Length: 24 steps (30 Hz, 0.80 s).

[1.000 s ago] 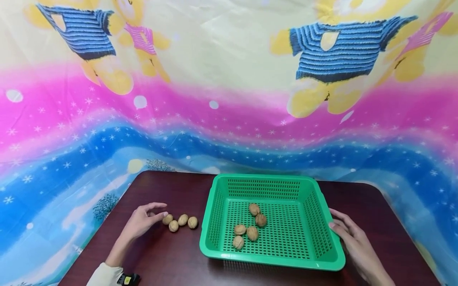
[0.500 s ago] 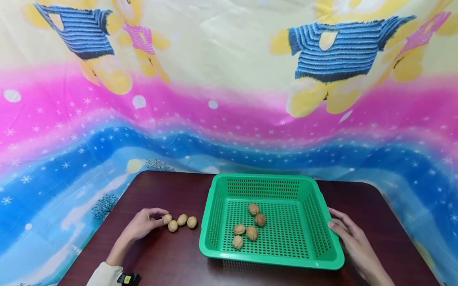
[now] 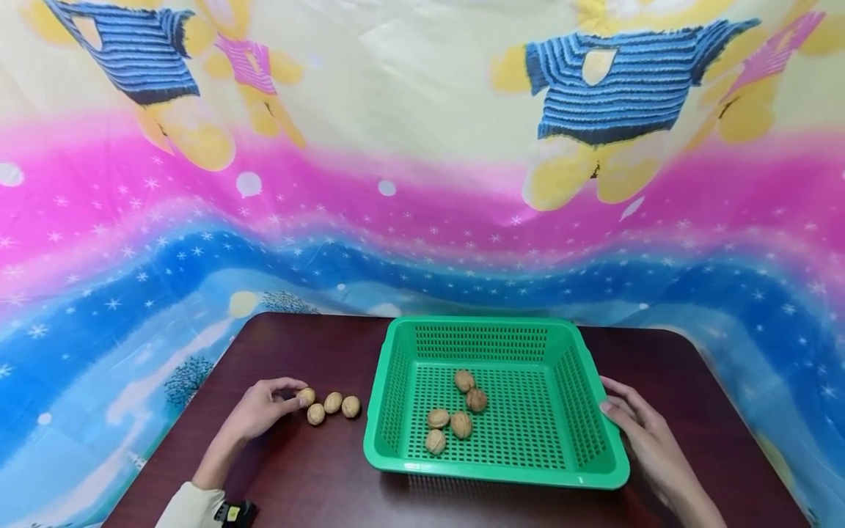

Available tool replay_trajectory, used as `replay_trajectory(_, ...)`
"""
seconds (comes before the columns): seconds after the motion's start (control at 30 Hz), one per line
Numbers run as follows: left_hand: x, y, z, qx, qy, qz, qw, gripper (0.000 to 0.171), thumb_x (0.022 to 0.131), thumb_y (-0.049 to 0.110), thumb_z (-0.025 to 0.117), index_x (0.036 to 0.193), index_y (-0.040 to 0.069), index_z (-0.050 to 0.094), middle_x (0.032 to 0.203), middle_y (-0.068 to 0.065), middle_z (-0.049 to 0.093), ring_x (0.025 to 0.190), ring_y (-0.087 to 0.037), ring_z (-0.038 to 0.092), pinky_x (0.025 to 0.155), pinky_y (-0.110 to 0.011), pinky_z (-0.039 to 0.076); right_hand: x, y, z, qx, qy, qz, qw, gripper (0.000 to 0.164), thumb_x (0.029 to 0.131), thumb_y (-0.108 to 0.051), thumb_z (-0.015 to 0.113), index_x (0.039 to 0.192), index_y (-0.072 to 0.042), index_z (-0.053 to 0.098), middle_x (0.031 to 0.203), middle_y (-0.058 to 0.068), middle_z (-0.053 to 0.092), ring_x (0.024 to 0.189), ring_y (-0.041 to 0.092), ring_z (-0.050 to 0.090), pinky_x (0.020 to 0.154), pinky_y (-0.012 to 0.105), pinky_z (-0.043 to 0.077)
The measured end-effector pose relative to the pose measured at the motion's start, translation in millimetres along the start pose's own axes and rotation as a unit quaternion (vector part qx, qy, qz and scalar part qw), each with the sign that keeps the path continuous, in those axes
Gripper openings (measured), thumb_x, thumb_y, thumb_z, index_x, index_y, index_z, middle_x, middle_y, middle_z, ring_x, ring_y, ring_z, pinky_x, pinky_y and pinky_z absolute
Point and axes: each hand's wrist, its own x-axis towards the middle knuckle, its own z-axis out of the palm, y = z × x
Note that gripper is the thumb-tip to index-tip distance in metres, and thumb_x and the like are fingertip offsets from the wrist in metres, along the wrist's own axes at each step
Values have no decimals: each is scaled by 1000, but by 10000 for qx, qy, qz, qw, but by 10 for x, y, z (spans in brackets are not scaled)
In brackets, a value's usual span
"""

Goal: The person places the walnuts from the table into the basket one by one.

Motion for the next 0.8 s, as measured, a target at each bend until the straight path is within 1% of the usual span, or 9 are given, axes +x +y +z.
replay_trajectory(0.07,1,57,-30,3,58,-1,10000,30,100,24,79,126,11,78,68,-12,71,55,-19,57,53,-28,40,7,-18,2,55,-11,-100,9999,56,118,-30,45,169,-17,27,125,-29,67,108,3,74,81,35,63)
replay_trajectory(0.13,5,124,-58,10,127,31,9999,31,100,25,79,128,11,78,67,-14,68,55,-17,54,53,-28,40,13,-34,5,94,-25,-158,9998,55,118,-29,45,169,-18,27,126,-29,67,109,3,74,81,35,63)
replay_trajectory(0.23,23,227,-87,-16,193,133,9997,34,100,29,79,131,14,77,63,-11,62,55,-15,49,52,-28,37,17,-44,11,138,-21,-163,9998,55,118,-29,45,169,-17,27,126,-29,67,109,3,74,81,35,64)
replay_trajectory(0.33,51,344,-73,-65,191,225,9995,37,99,32,79,132,16,76,58,-3,54,54,-15,47,50,-27,35,23,-26,16,218,-11,-101,9997,55,118,-29,44,169,-17,27,125,-30,66,108,3,75,81,37,64)
replay_trajectory(0.47,91,531,-2,-61,155,429,9989,37,100,31,79,134,17,76,56,3,47,54,-15,46,50,-27,33,22,-1,19,335,0,-95,9994,53,118,-27,43,169,-19,28,125,-28,68,107,4,75,79,38,65)
replay_trajectory(0.57,131,678,68,-106,106,647,9978,36,100,30,79,133,17,76,57,5,46,56,-14,47,51,-27,35,8,0,21,366,6,-116,9993,52,118,-26,43,168,-19,29,125,-27,69,108,4,75,79,37,64)
replay_trajectory(0.63,163,774,113,-174,66,802,9966,35,99,30,80,132,18,76,58,5,46,58,-14,48,52,-27,36,-1,-2,21,360,15,-110,9993,52,118,-26,43,168,-19,29,125,-28,69,108,4,75,80,36,64)
replay_trajectory(0.8,256,1013,232,-275,-15,1233,9920,33,98,31,81,129,20,78,66,2,56,61,-13,52,56,-28,41,-22,-11,21,424,22,-102,9990,52,118,-26,44,168,-19,30,125,-27,69,108,5,75,79,37,64)
